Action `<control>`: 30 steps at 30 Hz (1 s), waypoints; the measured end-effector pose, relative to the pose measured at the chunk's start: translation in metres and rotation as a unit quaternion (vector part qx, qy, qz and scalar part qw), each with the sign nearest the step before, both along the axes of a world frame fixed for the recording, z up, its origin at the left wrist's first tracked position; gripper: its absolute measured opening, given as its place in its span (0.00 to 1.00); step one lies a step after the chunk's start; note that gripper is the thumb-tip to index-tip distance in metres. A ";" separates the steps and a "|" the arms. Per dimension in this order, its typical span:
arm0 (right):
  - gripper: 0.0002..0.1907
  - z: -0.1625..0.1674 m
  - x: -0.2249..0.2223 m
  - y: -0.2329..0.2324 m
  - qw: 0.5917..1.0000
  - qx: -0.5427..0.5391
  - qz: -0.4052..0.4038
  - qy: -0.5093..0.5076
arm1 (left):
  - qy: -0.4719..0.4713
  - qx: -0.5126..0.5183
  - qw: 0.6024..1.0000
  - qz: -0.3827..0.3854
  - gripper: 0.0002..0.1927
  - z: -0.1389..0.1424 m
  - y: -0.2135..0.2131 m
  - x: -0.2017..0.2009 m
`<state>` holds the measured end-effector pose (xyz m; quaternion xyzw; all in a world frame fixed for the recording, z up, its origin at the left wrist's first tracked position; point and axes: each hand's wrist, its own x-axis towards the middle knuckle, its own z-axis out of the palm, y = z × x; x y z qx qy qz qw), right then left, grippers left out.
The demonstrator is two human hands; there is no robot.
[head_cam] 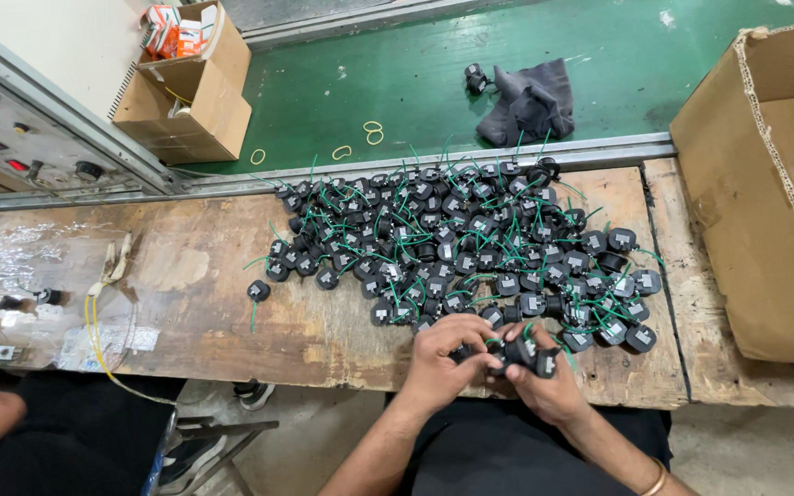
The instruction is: The person picks black power plug bodies with green wires from a pile on the workbench, folds and presses the wire into each plug body by hand, and places the finished plug into a cardboard box beside the bench, repeating this one plug at a time.
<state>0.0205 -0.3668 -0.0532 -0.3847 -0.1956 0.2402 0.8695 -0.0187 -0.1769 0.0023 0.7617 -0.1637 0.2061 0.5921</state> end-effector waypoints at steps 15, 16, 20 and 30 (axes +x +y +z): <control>0.29 0.019 0.000 0.005 0.986 -0.151 0.045 0.058 | -0.069 0.176 0.977 0.100 0.13 0.060 -0.001 -0.009; 0.31 0.017 0.000 0.004 0.976 -0.200 0.057 0.067 | -0.071 0.194 0.976 0.075 0.14 0.064 -0.002 -0.008; 0.27 0.013 0.001 0.003 0.933 -0.292 -0.016 -0.209 | -0.077 0.266 0.960 -0.038 0.13 0.071 -0.013 0.004; 0.23 0.018 0.000 0.007 0.903 -0.320 -0.004 -0.286 | -0.075 0.286 0.952 -0.083 0.12 0.063 -0.010 0.002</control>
